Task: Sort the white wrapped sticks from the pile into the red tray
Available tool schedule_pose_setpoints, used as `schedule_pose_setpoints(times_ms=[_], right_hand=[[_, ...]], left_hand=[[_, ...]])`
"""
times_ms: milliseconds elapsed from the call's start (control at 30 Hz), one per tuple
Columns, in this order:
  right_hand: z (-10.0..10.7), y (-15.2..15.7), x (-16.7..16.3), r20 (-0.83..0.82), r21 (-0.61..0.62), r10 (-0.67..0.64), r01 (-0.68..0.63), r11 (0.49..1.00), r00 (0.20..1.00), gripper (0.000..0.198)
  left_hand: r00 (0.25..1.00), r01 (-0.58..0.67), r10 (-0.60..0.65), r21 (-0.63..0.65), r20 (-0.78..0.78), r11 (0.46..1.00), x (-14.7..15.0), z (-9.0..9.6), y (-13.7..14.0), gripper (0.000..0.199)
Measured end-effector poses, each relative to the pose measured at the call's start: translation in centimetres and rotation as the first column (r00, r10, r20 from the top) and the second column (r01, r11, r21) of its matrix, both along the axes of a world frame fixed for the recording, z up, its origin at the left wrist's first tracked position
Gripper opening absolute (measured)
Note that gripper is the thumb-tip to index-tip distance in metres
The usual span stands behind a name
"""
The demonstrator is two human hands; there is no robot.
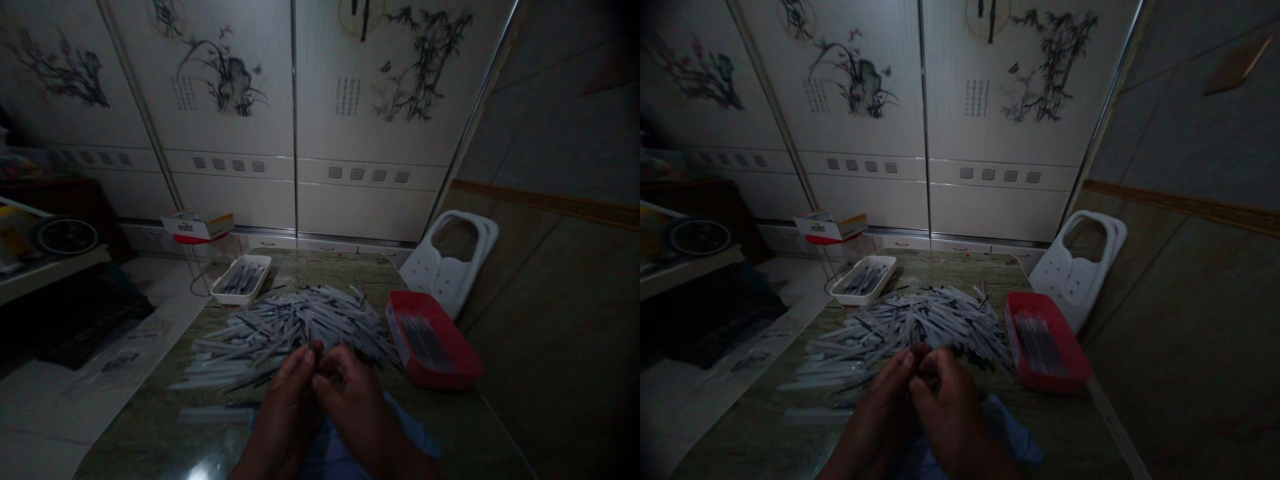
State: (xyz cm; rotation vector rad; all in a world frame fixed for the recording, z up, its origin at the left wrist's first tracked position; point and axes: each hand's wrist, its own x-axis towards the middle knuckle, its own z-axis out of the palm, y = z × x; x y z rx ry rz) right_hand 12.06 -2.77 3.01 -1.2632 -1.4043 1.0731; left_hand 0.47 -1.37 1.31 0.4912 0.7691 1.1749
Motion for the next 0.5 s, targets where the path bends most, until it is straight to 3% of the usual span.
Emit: schedule_pose_setpoints(times_ms=[167, 300, 500], right_hand=[[0.4, -0.1, 0.4, -0.003, 0.022, -0.051, 0.052, 0.998, 0.999, 0.005], [1.0, 0.9, 3.6, 0.152, 0.062, -0.199, 0.192, 0.979, 0.968, 0.006], [1.1, 2.5, 12.6, 0.314, 0.189, -0.551, 0.518, 0.834, 0.773, 0.017]], left_hand=[[0.997, 0.079, -0.079, 0.033, 0.005, 0.996, 1.1, 0.4, -0.7, 0.046], [0.976, 0.031, -0.022, 0.040, -0.215, 0.999, 0.7, -0.1, -0.2, 0.055], [0.832, -0.008, 0.086, 0.142, -0.549, 0.990, -1.1, 0.3, 0.4, 0.051]])
